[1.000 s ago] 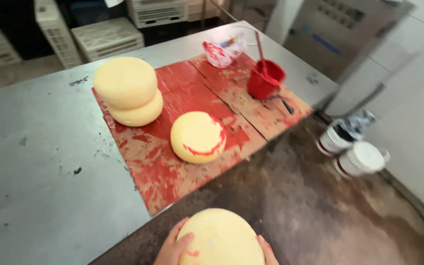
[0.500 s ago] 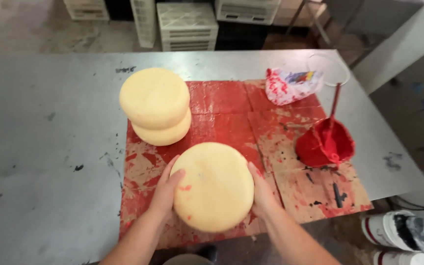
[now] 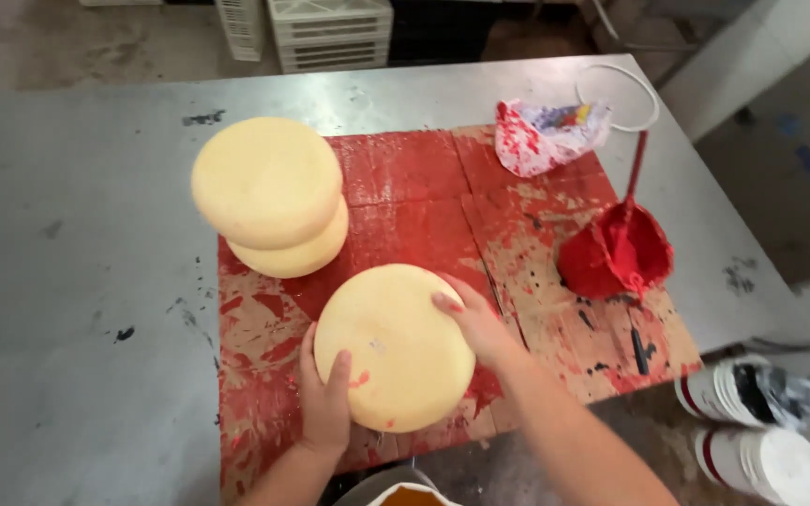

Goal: Applying red wax coating to cheese wheels using a roller and brush, then placing them in a storage crate.

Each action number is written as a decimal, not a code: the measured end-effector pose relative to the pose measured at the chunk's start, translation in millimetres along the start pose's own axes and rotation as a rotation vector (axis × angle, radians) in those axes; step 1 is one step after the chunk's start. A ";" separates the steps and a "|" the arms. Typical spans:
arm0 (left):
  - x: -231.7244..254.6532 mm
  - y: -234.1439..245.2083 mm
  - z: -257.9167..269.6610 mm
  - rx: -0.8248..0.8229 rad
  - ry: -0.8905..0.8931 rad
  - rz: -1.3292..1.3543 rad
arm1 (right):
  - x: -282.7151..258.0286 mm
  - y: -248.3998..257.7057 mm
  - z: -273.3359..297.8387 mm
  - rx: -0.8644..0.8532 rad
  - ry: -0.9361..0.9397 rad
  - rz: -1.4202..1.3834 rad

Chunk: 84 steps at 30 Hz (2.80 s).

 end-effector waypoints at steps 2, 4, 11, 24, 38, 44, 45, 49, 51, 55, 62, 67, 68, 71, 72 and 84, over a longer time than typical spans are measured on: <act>-0.8 -0.8 14.8 0.050 0.117 -0.064 | -16.9 -7.1 -5.7 -0.146 -0.023 0.059; 2.0 -2.2 12.4 0.035 0.101 -0.084 | -7.9 1.4 -31.2 -0.001 0.054 0.127; -17.9 10.5 11.9 -0.009 0.071 -0.122 | 6.3 72.5 -24.9 0.349 0.912 0.625; 39.7 -37.4 -9.6 -0.095 -0.939 -1.135 | 94.0 337.2 -46.3 0.556 0.076 0.574; 32.1 -44.5 -12.6 -0.160 -0.689 -1.431 | 72.3 392.6 -82.3 0.539 -0.004 0.871; 45.7 -51.3 -5.9 -0.154 -0.579 -1.355 | -4.9 385.8 -49.5 0.368 0.026 0.997; 44.4 -50.4 -7.1 -0.152 -0.573 -1.356 | -24.1 383.9 -48.0 0.364 0.025 1.001; 45.0 -48.5 -3.7 -0.142 -0.672 -1.390 | -81.6 373.9 -59.9 0.323 0.038 1.151; 45.5 -49.3 -3.4 -0.131 -0.678 -1.376 | -108.4 367.1 -78.7 0.313 0.091 1.194; 43.2 -47.0 -3.0 -0.120 -0.716 -1.378 | -129.0 346.5 -154.6 0.172 0.072 1.844; 44.1 -47.3 -6.6 -0.170 -0.608 -1.400 | -125.1 303.8 -204.2 0.195 -0.184 2.035; 39.5 -45.1 -6.4 -0.140 -0.648 -1.396 | -135.5 334.9 -187.2 0.136 -0.038 2.050; 38.9 -44.8 -8.7 -0.142 -0.645 -1.391 | -136.4 342.3 -181.8 0.087 0.114 2.227; 40.1 -46.5 -3.4 -0.086 -0.781 -1.388 | -143.2 360.3 -118.9 0.258 0.064 1.607; 41.3 -46.8 -4.4 -0.082 -0.781 -1.384 | -138.0 361.1 -101.7 0.261 0.066 1.610; 42.3 -48.7 -7.8 -0.168 -0.618 -1.356 | -51.1 399.9 -39.2 0.542 0.159 0.914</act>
Point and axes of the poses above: each hand's wrist, its own z-axis away from the middle knuckle, its own y-axis out of the back of the hand, x = y × z, the point moved 4 cm from there along -z, towards the middle knuckle, and after that the axes turned 12 degrees about -y, right-handed, at the moved point
